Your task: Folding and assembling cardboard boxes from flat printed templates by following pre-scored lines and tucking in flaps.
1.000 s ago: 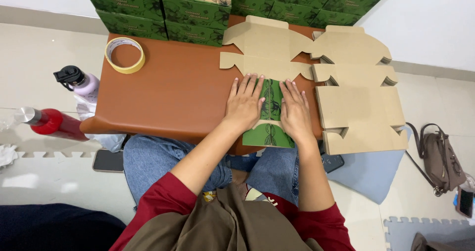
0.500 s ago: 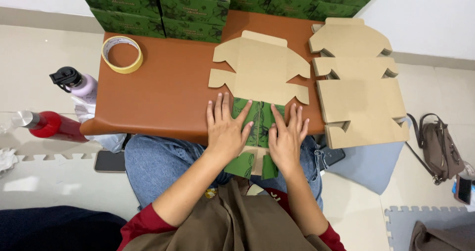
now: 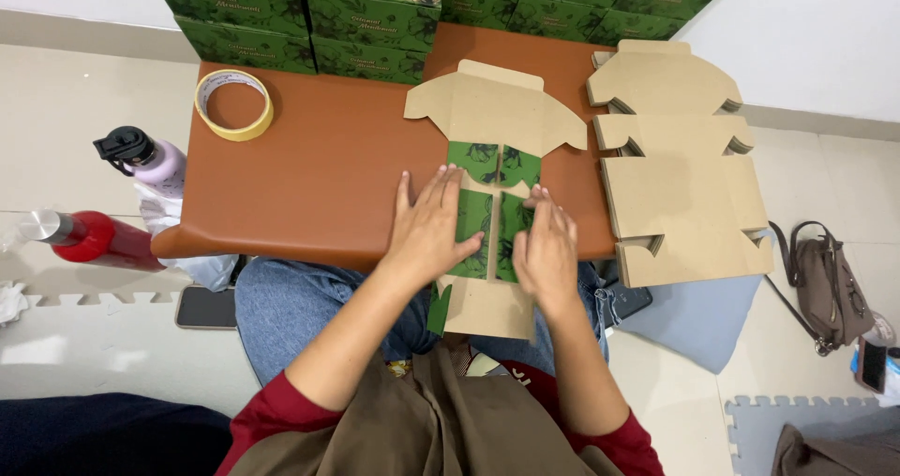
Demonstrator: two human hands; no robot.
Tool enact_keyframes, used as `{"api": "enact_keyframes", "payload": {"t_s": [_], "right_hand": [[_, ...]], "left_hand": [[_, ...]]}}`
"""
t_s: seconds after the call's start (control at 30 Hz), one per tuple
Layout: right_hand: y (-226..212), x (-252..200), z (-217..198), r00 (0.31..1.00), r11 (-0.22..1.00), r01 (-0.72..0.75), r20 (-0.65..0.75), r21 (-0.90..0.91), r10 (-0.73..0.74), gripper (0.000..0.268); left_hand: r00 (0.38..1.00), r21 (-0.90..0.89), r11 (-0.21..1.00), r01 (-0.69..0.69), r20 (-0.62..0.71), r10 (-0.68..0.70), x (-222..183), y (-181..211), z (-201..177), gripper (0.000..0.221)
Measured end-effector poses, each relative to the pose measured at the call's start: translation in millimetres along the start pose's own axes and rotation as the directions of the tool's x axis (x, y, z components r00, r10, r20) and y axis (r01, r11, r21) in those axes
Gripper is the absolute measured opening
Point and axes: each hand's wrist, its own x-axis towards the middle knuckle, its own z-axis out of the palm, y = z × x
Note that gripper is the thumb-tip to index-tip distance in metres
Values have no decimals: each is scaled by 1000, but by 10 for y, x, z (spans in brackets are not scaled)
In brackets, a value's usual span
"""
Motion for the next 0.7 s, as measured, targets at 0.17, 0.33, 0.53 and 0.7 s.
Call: {"api": "enact_keyframes", "payload": {"t_s": [0.17,0.33,0.53,0.7], "right_hand": [[330,464,132,994,987,28,-103,-160,-45,25],[207,659,176,977,997,-48,-208,-62,34,37],[27,565,75,976,989,-134,-179,-63,121,49],[90,561,122,984,990,-105,-132,89,116,41]], "left_hand": [[999,-42,999,23,45,-21,329,-109,-18,75],[955,-71,979,193,-216,-203,516,-177,254,26],[952,-94,981,172,-241,-190,461,-100,340,25],[967,-67,993,102,-229,-114,418,-96,330,29]]}}
